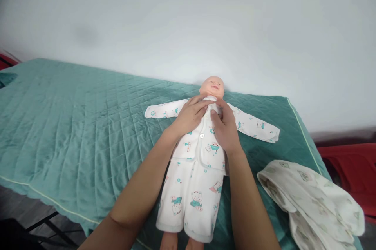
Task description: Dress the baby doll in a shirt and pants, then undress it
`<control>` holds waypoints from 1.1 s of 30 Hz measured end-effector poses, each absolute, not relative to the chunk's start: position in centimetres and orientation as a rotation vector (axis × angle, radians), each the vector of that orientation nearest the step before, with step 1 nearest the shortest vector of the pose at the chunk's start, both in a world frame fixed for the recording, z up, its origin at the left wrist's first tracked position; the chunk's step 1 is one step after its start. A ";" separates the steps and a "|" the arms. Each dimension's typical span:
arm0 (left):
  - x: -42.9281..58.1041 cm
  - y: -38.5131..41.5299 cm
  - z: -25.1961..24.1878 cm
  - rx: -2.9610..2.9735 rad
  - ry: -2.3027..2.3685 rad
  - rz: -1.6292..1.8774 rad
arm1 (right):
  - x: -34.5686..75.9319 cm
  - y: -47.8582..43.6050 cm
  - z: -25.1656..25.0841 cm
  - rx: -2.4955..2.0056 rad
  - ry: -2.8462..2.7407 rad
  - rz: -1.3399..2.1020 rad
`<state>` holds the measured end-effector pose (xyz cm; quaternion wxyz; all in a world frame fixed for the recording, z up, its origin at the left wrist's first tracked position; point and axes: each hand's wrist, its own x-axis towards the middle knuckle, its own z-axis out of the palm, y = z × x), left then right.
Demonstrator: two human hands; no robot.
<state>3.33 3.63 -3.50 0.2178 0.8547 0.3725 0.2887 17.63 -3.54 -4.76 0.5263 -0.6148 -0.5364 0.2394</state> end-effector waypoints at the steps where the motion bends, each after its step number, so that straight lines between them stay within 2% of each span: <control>1: 3.3 3.6 -3.5 2.368 1.034 0.799 | 17.7 -3.5 -4.7 -1.481 -1.295 0.567; 11: 3.7 3.8 -3.6 2.205 0.977 0.952 | 18.5 -3.1 -5.3 -1.450 -1.504 0.460; 19: 3.6 3.8 -3.6 2.224 0.995 0.930 | 18.1 -3.3 -4.8 -1.415 -1.566 0.349; 33: 3.6 3.9 -3.7 2.233 1.012 0.909 | 17.2 -3.7 -3.8 -1.650 -1.547 0.228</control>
